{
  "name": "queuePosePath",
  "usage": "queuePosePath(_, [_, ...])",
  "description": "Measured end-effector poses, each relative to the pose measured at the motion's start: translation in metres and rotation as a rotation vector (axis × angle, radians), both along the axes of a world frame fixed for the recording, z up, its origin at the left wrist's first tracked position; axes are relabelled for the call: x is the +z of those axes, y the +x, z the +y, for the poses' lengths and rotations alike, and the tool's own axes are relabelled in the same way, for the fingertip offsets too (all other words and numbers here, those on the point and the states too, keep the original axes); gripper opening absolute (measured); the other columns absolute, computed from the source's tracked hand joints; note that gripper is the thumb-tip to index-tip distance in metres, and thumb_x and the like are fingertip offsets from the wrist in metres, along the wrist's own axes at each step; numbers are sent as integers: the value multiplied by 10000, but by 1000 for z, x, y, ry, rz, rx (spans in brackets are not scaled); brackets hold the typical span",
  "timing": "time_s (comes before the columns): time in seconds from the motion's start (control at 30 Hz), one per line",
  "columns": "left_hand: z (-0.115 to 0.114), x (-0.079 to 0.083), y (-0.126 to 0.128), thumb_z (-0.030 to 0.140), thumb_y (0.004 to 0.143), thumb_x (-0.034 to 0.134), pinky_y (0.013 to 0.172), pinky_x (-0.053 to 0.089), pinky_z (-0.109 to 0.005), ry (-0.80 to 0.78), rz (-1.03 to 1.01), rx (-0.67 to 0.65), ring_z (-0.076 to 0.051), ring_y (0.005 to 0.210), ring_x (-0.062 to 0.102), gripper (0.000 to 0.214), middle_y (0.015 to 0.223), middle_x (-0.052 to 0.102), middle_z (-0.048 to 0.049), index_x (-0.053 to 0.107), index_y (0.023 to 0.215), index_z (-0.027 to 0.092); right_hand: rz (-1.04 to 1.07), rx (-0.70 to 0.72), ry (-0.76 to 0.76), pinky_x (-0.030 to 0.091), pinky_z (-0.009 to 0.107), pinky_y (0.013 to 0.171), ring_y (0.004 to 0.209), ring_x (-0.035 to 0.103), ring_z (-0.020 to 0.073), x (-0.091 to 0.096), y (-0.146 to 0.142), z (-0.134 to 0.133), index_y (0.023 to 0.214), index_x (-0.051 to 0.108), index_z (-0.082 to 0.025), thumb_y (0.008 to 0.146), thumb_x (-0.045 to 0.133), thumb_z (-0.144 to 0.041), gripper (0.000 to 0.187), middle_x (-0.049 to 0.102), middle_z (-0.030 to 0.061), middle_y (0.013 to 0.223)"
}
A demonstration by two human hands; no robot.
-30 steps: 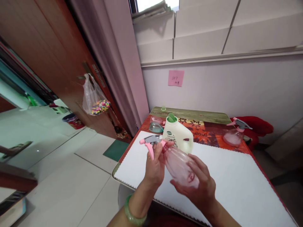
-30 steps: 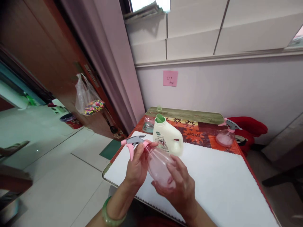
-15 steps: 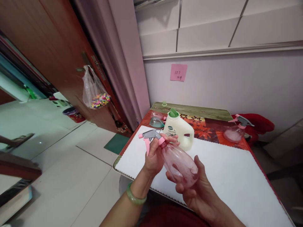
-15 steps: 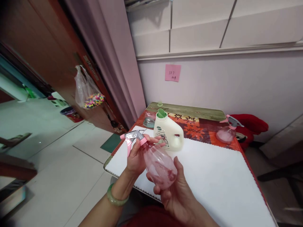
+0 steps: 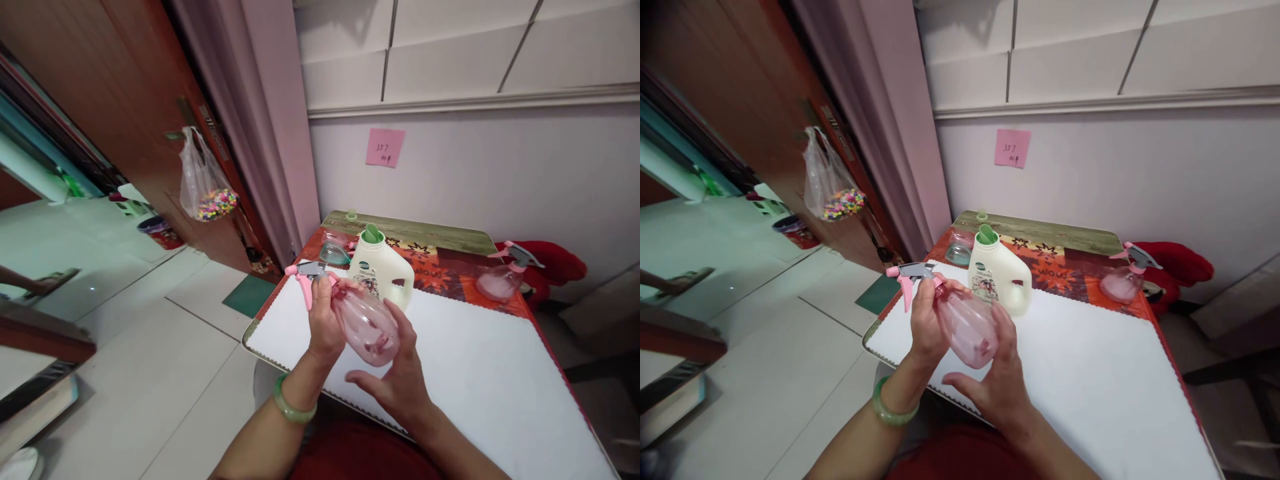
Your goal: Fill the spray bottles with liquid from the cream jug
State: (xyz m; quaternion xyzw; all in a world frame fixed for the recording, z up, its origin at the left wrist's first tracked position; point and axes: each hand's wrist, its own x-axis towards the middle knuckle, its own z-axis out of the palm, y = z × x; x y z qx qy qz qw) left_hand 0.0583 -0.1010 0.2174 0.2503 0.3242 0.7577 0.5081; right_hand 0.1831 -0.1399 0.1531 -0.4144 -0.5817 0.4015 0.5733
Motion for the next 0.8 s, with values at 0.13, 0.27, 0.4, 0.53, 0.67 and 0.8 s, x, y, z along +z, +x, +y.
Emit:
queuePosePath(0.13, [1, -1, 2, 561, 868, 680, 933, 541, -428, 11, -32, -70, -239, 856, 740, 368, 800, 747, -38, 626, 847, 198, -154, -173, 111, 579, 526, 956, 1128, 661, 329, -12, -1, 4, 1385, 424, -277, 588, 948, -388, 960, 589, 142, 1339])
queuePosePath(0.27, [1, -1, 1, 594, 867, 667, 977, 525, -474, 36, -33, -175, -301, 1017, 726, 421, 993, 777, -113, 690, 906, 175, 151, 24, -275, 618, 345, 598, 680, 679, 175, 7, -2, -2, 1360, 400, -291, 574, 948, -403, 965, 670, 63, 1149])
queuePosePath(0.4, [-1, 1, -6, 588, 825, 723, 1029, 490, -513, 97, -21, -300, -326, 1069, 710, 396, 1047, 777, -111, 677, 920, 206, 482, 410, -761, 423, 191, 319, 424, 591, 111, 29, 5, -4, 1336, 449, -229, 723, 797, -608, 801, 725, 41, 888])
queuePosePath(0.53, [-3, 1, -10, 594, 887, 642, 987, 507, -510, 131, 28, -370, -310, 961, 733, 380, 919, 769, -94, 655, 907, 215, 754, 806, -1278, 360, 132, 303, 350, 551, 81, 41, 13, 2, 1101, 622, -81, 767, 468, -910, 907, 725, 129, 699])
queuePosePath(0.67, [-1, 1, -10, 575, 888, 651, 942, 531, -476, 138, 58, -244, -284, 896, 729, 371, 782, 723, -54, 630, 904, 205, 716, 735, -1147, 523, 215, 395, 666, 746, 209, 43, 8, 3, 1228, 612, -94, 759, 382, -954, 1006, 748, 221, 1031])
queuePosePath(0.8, [2, 4, -11, 526, 860, 715, 878, 553, -413, 138, 61, -87, -228, 790, 716, 334, 779, 721, -31, 647, 894, 201, 439, 266, -590, 649, 420, 778, 1167, 672, 316, 34, 1, -4, 1449, 441, -286, 581, 868, -692, 1050, 584, 154, 1432])
